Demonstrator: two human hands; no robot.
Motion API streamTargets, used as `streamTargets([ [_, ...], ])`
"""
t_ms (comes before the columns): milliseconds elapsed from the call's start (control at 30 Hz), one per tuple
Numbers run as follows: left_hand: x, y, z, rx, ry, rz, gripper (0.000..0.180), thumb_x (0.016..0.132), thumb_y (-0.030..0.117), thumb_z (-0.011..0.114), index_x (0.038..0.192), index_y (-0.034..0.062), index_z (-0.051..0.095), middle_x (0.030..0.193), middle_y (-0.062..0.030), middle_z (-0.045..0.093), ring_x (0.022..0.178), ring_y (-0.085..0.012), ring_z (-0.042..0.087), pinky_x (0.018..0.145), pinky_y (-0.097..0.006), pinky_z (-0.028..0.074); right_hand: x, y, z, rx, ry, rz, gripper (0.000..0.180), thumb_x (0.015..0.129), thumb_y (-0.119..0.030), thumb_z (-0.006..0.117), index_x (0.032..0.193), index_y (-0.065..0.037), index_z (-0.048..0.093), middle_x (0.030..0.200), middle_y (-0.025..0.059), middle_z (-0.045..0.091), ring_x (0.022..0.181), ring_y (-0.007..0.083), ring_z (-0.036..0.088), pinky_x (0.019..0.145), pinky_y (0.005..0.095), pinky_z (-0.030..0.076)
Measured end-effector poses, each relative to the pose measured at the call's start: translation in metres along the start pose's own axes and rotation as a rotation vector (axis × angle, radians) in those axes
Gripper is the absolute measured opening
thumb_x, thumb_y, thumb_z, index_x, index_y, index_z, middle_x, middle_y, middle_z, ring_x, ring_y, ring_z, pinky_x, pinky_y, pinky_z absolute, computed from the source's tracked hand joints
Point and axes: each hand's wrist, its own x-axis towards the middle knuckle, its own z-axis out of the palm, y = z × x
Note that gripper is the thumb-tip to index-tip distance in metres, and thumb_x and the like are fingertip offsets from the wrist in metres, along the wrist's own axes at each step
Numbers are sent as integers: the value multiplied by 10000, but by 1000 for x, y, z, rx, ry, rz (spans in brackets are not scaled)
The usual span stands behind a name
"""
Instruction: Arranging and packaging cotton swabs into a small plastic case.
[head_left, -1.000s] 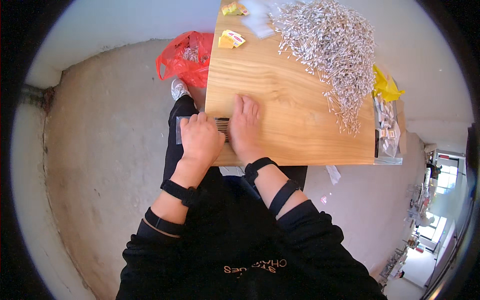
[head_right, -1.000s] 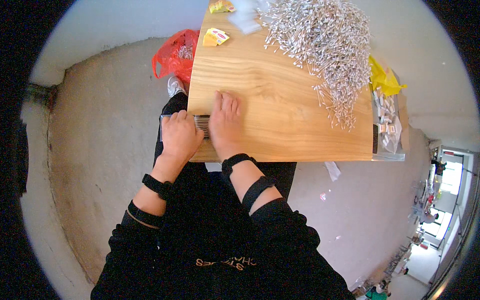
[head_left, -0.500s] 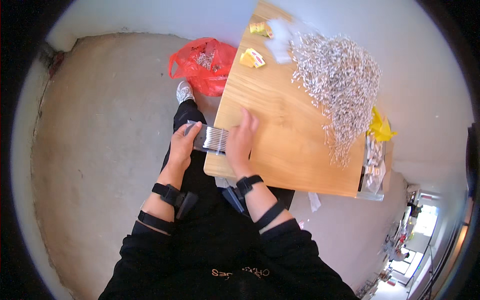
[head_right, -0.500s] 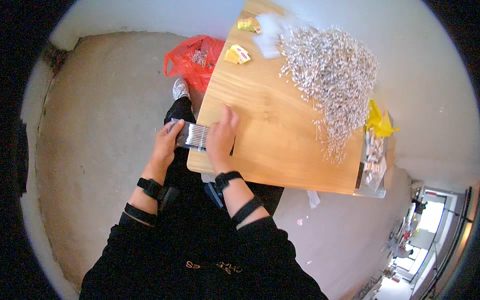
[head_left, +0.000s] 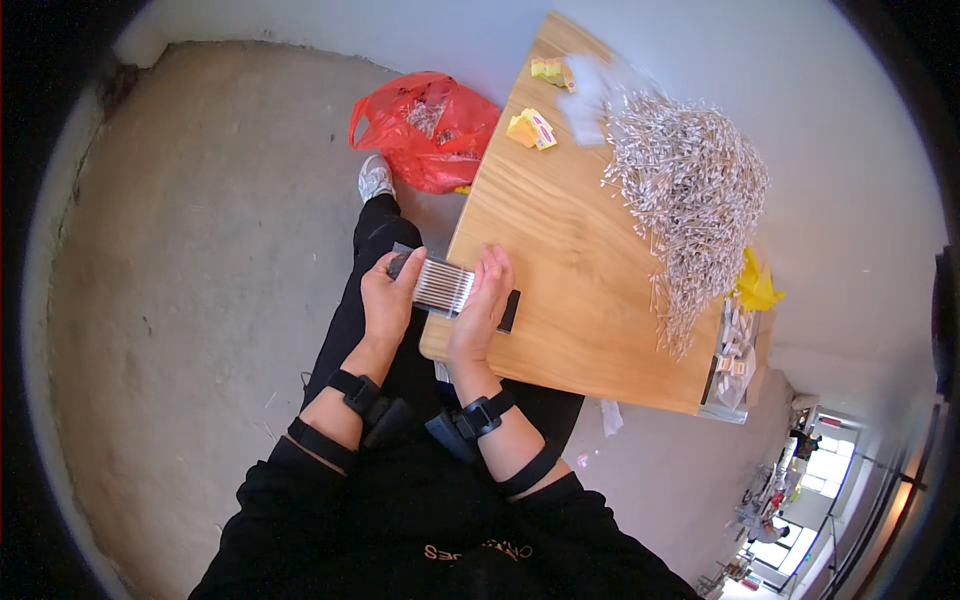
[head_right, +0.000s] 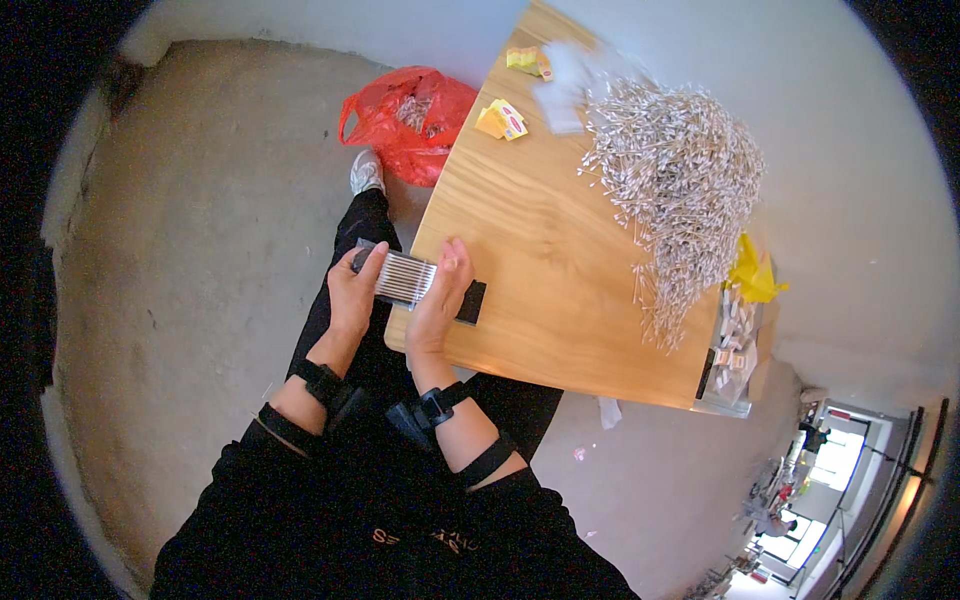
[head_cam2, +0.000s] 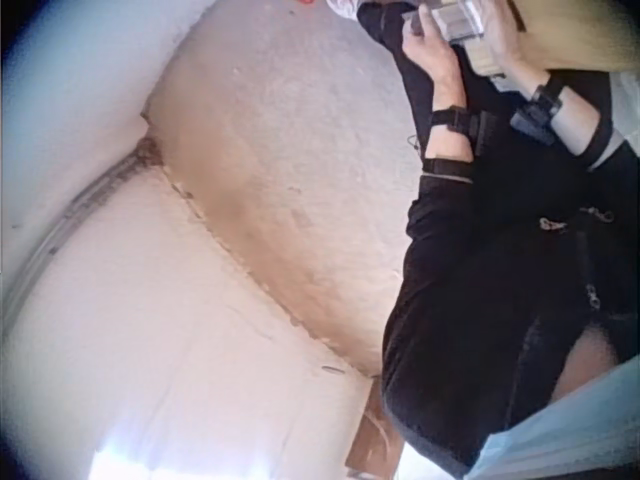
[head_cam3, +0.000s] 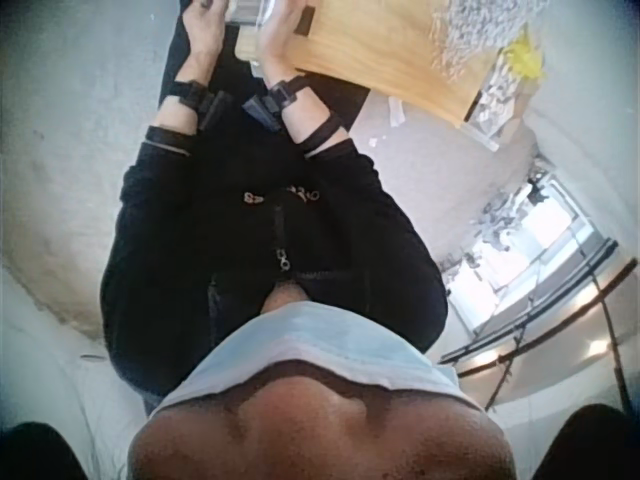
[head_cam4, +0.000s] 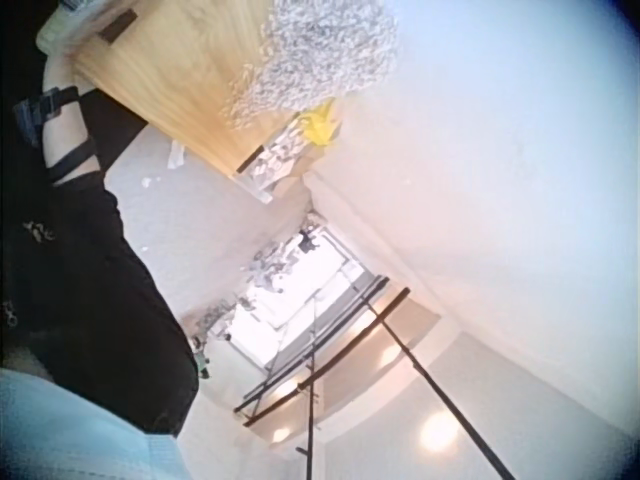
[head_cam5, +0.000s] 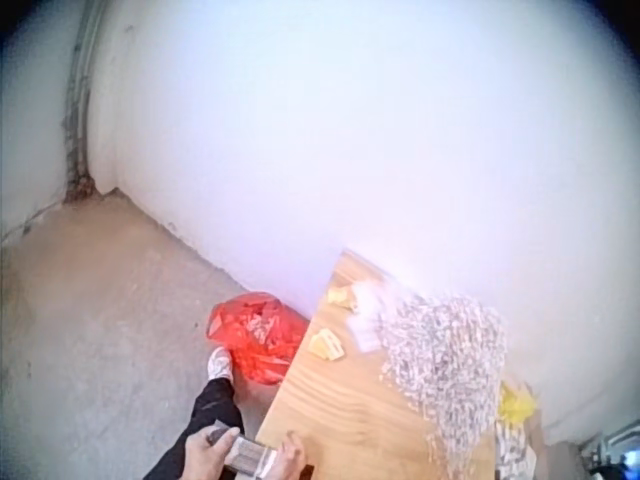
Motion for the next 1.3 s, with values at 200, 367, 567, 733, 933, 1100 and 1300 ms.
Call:
streamTargets([
  [200, -5, 12, 2, 96, 56, 41, 287, 878, 229, 691, 746, -15, 619, 627, 25, 554, 602, -37, 445, 539, -253, 398, 0, -8, 2, -75, -7, 3, 465, 1014, -347, 400, 1317, 6, 408, 1322, 152, 443, 1258, 212, 409, 1092, 340, 295],
  [367, 4, 3, -13, -20, 20, -61, 390, 966, 300, 559, 702, 13, 570, 635, 49, 455, 632, -43, 389, 566, -241, 350, 70, -14, -2, -247, -33, -23, 390, 967, -241, 539, 1260, 5, 464, 1100, 68, 538, 989, 135, 533, 839, 275, 470],
  [567, 11, 8, -18, -290, -33, -176, 375, 994, 349, 485, 821, 46, 622, 756, 16, 585, 714, -66, 509, 700, -228, 414, 229, -20, -5, -497, 161, 134, 416, 865, -338, 672, 1067, 8, 560, 913, 61, 572, 813, 143, 552, 597, 273, 435],
  [733, 9, 3, -23, -320, -44, -198, 404, 998, 368, 458, 853, 32, 627, 784, -6, 599, 751, -85, 534, 727, -240, 420, 263, -26, -4, -617, 50, 367, 272, 804, -319, 739, 857, -80, 621, 659, -15, 551, 548, 83, 475, 461, 268, 325],
  [933, 11, 0, -24, -307, -101, -184, 402, 1001, 356, 449, 859, 27, 632, 805, -9, 602, 768, -88, 534, 741, -236, 415, 248, -22, -39, 166, 47, 492, 37, 876, -85, 624, 896, -81, 593, 676, -6, 519, 588, 72, 514, 496, 204, 405],
  [1100, 12, -1, -21, -271, -115, -89, 340, 988, 323, 498, 853, 36, 622, 805, 6, 601, 774, -63, 528, 740, -228, 417, 165, -26, -72, 141, 42, 445, 70, 896, -79, 598, 958, -60, 573, 831, 25, 613, 711, 100, 600, 573, 236, 496],
  [1300, 11, -1, -20, -304, -118, -129, 233, 940, 283, 606, 893, 54, 606, 816, 25, 597, 754, -39, 522, 710, -196, 412, 52, -41, -80, 23, -68, 509, 185, 906, -78, 580, 1087, -52, 555, 900, 45, 600, 825, 127, 634, 621, 225, 507],
])
